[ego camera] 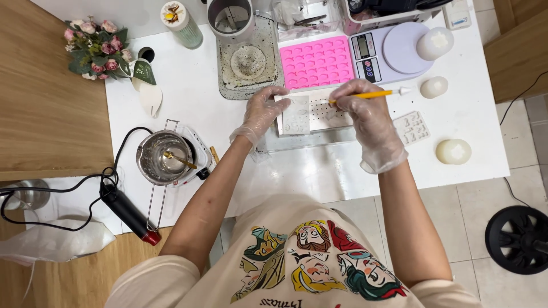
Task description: Decorating small silicone molds with gold leaf and preparing larger candle molds for casting.
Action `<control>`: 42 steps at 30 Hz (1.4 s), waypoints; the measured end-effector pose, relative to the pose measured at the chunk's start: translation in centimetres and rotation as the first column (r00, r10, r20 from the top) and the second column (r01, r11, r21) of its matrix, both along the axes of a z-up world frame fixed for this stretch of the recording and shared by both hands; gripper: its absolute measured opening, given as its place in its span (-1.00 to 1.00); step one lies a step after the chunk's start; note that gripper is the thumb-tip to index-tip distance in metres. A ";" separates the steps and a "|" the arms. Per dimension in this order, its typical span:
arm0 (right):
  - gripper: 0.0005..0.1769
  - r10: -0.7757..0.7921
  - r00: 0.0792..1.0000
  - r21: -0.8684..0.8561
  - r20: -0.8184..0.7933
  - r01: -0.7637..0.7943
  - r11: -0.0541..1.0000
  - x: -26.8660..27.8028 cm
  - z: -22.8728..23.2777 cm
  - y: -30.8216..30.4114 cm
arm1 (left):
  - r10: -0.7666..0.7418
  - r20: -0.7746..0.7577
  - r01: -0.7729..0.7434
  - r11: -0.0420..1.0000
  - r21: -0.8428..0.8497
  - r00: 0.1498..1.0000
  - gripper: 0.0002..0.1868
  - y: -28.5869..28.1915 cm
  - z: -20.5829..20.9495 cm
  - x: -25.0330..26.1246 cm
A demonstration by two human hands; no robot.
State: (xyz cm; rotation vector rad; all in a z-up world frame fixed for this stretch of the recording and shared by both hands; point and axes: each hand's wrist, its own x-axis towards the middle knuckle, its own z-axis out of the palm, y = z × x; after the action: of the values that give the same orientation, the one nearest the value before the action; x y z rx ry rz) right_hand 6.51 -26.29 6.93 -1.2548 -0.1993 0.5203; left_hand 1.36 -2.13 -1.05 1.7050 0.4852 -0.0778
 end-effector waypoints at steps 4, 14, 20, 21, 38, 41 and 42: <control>-0.84 -0.026 1.000 0.059 0.011 0.026 0.998 -1.5 0.5 -1.8 | -0.024 0.039 0.024 1.000 0.004 0.999 -0.75 0.5 -0.3 0.3; -0.87 -0.215 0.974 0.078 -0.066 0.220 0.972 -3.3 1.5 -5.3 | -0.091 0.111 0.063 0.971 0.232 0.990 -0.79 0.6 0.1 0.0; -0.89 -0.218 0.975 0.119 -0.044 0.222 0.968 -3.7 0.7 -7.0 | -0.001 0.081 -0.006 0.996 0.094 0.997 -0.80 0.6 -1.8 0.4; -0.90 -0.226 0.974 0.117 -0.035 0.228 0.967 -3.7 0.7 -7.2 | 0.062 0.033 -0.061 0.998 -0.033 0.998 -0.83 0.7 -2.3 0.5; -0.87 -0.216 0.976 0.091 -0.039 0.219 0.972 -3.5 -1.1 -9.2 | 0.007 -0.093 0.028 0.927 0.375 0.996 -0.67 -0.8 1.4 1.7; -0.88 -0.207 0.977 0.082 -0.041 0.210 0.974 -3.6 -1.1 -8.8 | 0.071 -0.075 -0.052 0.972 0.229 0.995 -0.69 -0.1 0.5 0.4; -0.88 -0.204 0.978 0.090 -0.045 0.208 0.974 -3.5 -1.1 -8.6 | 0.111 -0.056 -0.103 0.987 0.122 0.992 -0.70 0.2 0.2 0.0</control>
State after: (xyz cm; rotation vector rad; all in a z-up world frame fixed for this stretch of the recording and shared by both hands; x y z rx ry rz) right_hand 2.96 -34.86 5.82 -1.1578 -0.0615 0.3497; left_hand 1.32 -1.96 -0.87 1.7937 0.6380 -0.0248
